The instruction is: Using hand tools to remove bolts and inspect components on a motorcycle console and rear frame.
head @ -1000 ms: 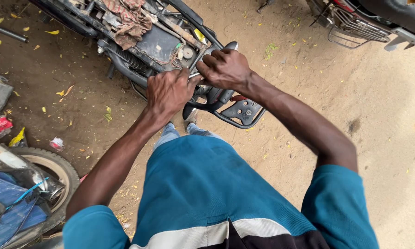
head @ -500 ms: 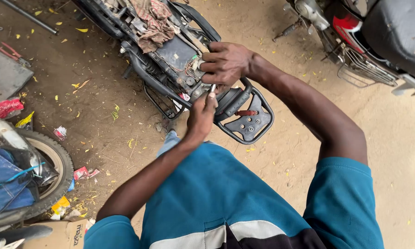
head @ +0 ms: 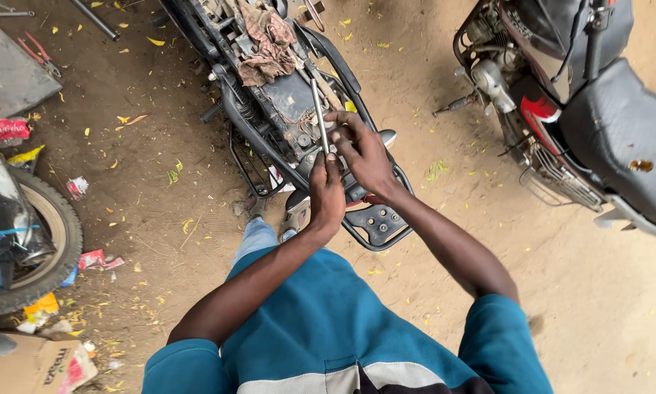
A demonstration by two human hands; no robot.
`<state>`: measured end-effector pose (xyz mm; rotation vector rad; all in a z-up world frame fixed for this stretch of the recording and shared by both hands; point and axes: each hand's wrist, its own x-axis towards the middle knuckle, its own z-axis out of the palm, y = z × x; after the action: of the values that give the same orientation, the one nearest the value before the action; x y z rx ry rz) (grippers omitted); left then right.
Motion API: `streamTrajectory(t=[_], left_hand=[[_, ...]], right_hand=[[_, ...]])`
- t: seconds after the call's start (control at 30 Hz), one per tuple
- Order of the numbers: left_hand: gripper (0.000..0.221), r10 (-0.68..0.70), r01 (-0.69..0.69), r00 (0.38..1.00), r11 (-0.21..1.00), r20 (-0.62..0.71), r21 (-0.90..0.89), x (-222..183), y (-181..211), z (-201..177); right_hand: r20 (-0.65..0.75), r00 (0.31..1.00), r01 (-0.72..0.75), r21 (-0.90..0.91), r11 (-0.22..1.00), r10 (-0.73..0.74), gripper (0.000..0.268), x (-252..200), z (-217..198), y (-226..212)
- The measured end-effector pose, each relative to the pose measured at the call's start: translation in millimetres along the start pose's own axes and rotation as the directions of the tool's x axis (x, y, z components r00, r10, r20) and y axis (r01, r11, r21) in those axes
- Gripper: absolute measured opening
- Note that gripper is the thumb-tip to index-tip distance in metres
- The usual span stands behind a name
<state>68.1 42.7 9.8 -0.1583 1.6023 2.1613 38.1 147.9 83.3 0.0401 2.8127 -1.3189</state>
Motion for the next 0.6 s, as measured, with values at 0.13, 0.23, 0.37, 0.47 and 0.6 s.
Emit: streamTrajectory(t=[0.13, 0.23, 0.37, 0.47, 0.6], left_hand=[[0.036, 0.185, -0.178, 0.982, 0.97, -0.028, 0.164, -1, -16, 8], [0.032, 0.101, -0.113, 0.993, 0.965, 0.062, 0.238, -6, -13, 3], [0.033, 0.266, -0.299, 0.946, 0.937, 0.186, 0.182, -6, -38, -32], [0.029, 0.287, -0.28, 0.957, 0.893, 0.033, 0.352, 51, -150, -60], [0.031, -0.055, -0.015, 0.992, 0.838, 0.113, 0.545, 77, -104, -91]], right_hand=[[0.047, 0.97, -0.239, 0.006, 0.971, 0.238, 0.049, 5, -6, -13], [0.07, 0.982, -0.157, -0.227, 0.961, 0.177, 0.047, 10, -12, -13], [0.087, 0.974, -0.148, -0.454, 0.879, 0.209, 0.032, 14, -19, -40], [0.154, 0.979, -0.004, -0.636, 0.772, 0.132, 0.029, 11, -23, -43], [0.242, 0.964, 0.249, -0.681, 0.688, -0.11, 0.033, 9, -21, -14]])
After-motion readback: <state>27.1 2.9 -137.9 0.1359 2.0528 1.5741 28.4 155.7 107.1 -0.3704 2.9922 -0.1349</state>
